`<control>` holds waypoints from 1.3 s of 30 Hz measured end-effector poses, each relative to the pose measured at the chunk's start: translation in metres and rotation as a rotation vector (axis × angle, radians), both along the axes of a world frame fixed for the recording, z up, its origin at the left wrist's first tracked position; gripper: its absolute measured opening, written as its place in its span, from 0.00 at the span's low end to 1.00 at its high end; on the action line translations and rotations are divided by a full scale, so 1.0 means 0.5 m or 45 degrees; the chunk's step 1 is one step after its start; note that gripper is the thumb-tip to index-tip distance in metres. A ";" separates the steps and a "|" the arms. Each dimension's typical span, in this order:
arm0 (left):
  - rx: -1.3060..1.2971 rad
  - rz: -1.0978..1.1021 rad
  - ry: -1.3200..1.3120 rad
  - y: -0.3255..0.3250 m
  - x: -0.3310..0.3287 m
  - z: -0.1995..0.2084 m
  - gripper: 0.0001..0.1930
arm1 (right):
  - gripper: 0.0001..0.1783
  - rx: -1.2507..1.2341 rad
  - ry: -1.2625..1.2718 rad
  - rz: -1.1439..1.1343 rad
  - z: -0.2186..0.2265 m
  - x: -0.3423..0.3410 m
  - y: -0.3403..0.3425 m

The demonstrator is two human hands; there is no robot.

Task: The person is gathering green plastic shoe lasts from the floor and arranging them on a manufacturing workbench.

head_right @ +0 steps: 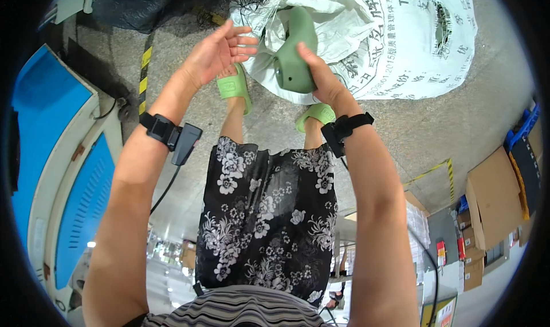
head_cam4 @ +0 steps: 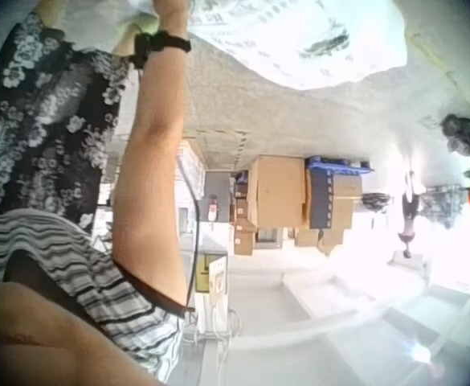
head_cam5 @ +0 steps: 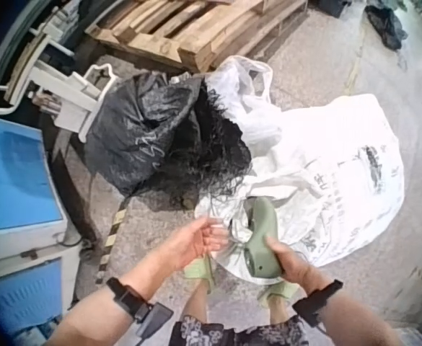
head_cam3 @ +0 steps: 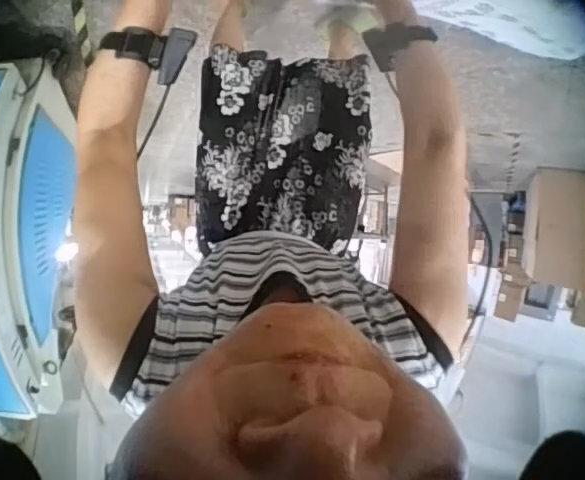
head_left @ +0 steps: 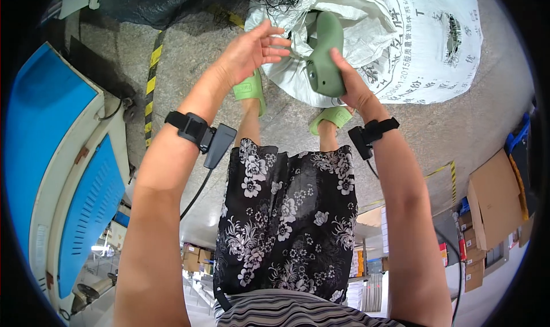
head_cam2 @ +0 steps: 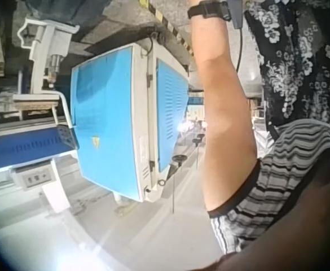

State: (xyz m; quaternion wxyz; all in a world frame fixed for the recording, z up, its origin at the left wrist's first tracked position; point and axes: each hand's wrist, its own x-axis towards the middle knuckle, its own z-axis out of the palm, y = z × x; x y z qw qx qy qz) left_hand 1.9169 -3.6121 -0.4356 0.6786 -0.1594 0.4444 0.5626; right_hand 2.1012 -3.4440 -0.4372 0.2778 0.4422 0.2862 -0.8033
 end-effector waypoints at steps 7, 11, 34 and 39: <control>-0.247 -0.217 0.305 -0.010 -0.008 -0.021 0.22 | 0.44 0.084 -0.101 -0.198 -0.011 -0.013 0.035; -0.511 -0.706 2.372 0.001 -0.109 -0.046 0.21 | 0.44 0.096 -0.083 -0.172 -0.044 -0.020 0.049; -0.889 -0.223 1.955 -0.167 -0.532 0.373 0.15 | 0.30 1.215 0.200 0.435 0.216 -0.231 -0.059; -0.677 -0.464 2.231 -0.040 -0.634 0.480 0.13 | 0.34 1.559 0.461 0.223 0.266 -0.449 -0.078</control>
